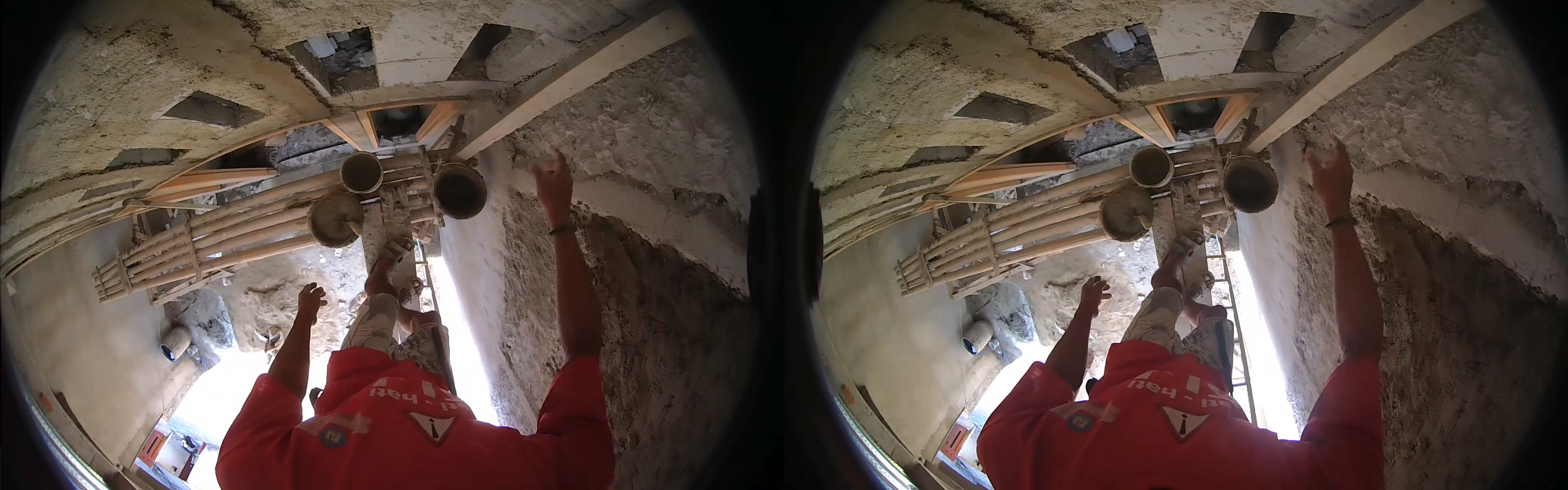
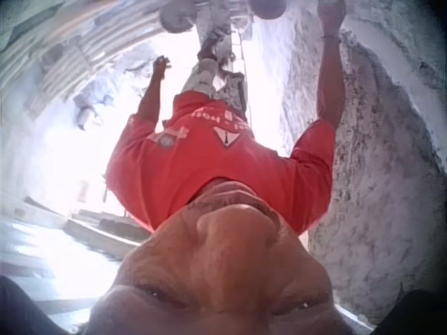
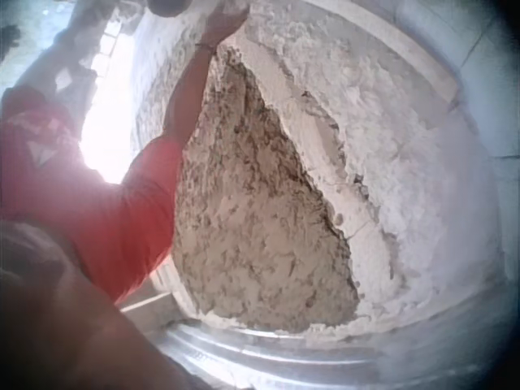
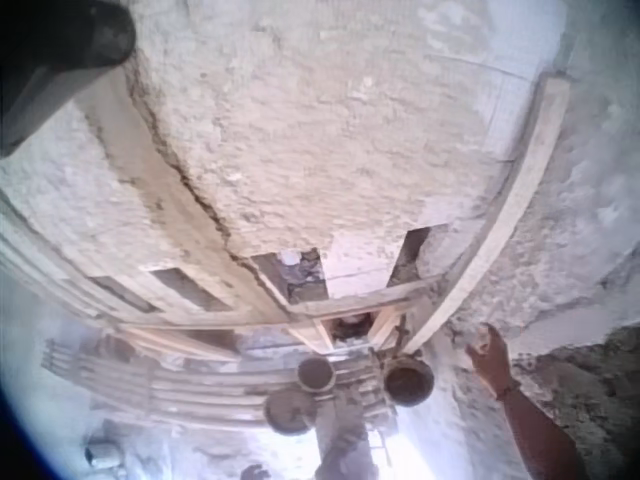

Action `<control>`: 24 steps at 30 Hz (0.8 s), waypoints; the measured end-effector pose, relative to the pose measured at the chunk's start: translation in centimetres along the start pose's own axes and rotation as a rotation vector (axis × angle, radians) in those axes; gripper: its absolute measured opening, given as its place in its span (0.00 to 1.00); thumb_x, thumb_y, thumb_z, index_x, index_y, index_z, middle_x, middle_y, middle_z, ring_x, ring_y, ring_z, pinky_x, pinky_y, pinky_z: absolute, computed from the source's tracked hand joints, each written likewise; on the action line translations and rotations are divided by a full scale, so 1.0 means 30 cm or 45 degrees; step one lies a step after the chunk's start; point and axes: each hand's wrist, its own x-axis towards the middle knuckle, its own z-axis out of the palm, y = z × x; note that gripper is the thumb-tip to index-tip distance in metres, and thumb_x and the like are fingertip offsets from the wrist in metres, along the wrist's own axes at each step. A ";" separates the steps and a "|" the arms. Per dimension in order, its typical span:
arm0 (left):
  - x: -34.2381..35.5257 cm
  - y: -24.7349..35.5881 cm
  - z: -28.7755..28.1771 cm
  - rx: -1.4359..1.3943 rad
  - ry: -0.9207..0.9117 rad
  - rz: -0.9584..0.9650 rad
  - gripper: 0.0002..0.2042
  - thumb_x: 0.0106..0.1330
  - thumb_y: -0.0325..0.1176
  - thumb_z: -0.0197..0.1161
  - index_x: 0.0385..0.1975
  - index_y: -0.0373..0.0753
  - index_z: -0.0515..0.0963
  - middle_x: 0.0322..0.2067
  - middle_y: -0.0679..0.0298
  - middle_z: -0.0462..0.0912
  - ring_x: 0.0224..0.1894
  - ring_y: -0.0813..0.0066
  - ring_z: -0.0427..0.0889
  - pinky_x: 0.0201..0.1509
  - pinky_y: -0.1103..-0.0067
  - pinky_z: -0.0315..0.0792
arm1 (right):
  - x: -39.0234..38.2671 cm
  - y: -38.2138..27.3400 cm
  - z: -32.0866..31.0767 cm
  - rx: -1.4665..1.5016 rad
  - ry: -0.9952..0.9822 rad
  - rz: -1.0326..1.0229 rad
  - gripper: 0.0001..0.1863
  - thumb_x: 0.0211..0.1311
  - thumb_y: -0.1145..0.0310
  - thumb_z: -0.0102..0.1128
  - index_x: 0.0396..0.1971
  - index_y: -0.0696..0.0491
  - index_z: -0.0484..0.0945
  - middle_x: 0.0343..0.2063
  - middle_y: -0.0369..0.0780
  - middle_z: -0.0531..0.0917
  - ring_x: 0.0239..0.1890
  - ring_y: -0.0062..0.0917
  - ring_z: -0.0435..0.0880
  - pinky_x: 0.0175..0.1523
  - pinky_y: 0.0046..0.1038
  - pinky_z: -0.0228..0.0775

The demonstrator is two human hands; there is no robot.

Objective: The person applies wet plaster from a bucket onto a ceiling using a trowel and then smooths the surface with a long wooden board.

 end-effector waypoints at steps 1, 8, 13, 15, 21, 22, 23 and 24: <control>0.018 0.027 0.019 0.019 -0.026 0.030 0.29 0.63 0.37 0.59 0.63 0.32 0.62 0.43 0.50 0.79 0.39 0.60 0.82 0.40 0.68 0.79 | -0.243 0.098 0.132 0.010 -0.319 -0.014 0.42 0.59 0.51 0.64 0.69 0.47 0.55 0.61 0.55 0.68 0.62 0.43 0.70 0.65 0.56 0.58; -0.004 -0.045 -0.020 0.089 -0.023 0.049 0.27 0.62 0.35 0.60 0.61 0.34 0.65 0.37 0.53 0.81 0.32 0.66 0.82 0.34 0.72 0.78 | -1.276 0.515 0.462 -0.079 -1.091 0.651 0.32 0.48 0.52 0.70 0.50 0.55 0.76 0.49 0.51 0.80 0.55 0.40 0.78 0.60 0.36 0.69; 0.015 -0.192 -0.054 0.165 0.001 0.048 0.26 0.61 0.34 0.60 0.60 0.33 0.67 0.37 0.54 0.81 0.32 0.65 0.82 0.34 0.73 0.78 | -1.477 0.669 0.565 -0.234 -1.209 0.421 0.15 0.58 0.53 0.57 0.30 0.48 0.84 0.25 0.41 0.85 0.29 0.39 0.84 0.40 0.40 0.77; 0.044 -0.225 -0.036 0.208 0.042 0.025 0.27 0.60 0.33 0.60 0.60 0.31 0.67 0.39 0.53 0.81 0.35 0.65 0.82 0.34 0.73 0.78 | -1.469 0.744 0.611 -0.464 -1.044 -0.221 0.13 0.61 0.60 0.55 0.23 0.50 0.82 0.20 0.40 0.83 0.26 0.32 0.85 0.35 0.35 0.78; 0.228 -0.261 0.076 0.258 -0.049 0.028 0.27 0.60 0.32 0.60 0.59 0.27 0.66 0.42 0.53 0.80 0.40 0.68 0.80 0.38 0.73 0.77 | -1.221 0.881 0.951 0.030 -0.803 -0.043 0.19 0.39 0.71 0.72 0.35 0.57 0.80 0.28 0.43 0.84 0.33 0.33 0.84 0.40 0.36 0.76; 0.288 -0.266 0.102 0.264 -0.055 0.034 0.27 0.60 0.32 0.60 0.59 0.27 0.66 0.42 0.53 0.80 0.40 0.68 0.79 0.38 0.74 0.76 | -1.144 0.838 1.032 0.078 -0.838 0.054 0.19 0.43 0.72 0.68 0.39 0.58 0.79 0.28 0.45 0.84 0.33 0.32 0.85 0.40 0.36 0.76; 0.340 -0.272 0.131 0.260 -0.043 0.028 0.27 0.60 0.32 0.60 0.59 0.29 0.67 0.41 0.53 0.80 0.38 0.69 0.79 0.38 0.75 0.76 | -1.061 0.784 1.105 0.120 -0.871 0.151 0.19 0.48 0.74 0.64 0.43 0.60 0.77 0.29 0.46 0.84 0.34 0.32 0.85 0.40 0.36 0.77; 0.397 -0.303 0.147 0.232 -0.013 0.015 0.27 0.60 0.32 0.60 0.59 0.29 0.67 0.41 0.53 0.80 0.38 0.69 0.79 0.37 0.75 0.76 | -0.975 0.635 1.160 0.320 -0.939 0.455 0.19 0.52 0.75 0.60 0.46 0.61 0.76 0.29 0.47 0.83 0.34 0.33 0.85 0.40 0.36 0.77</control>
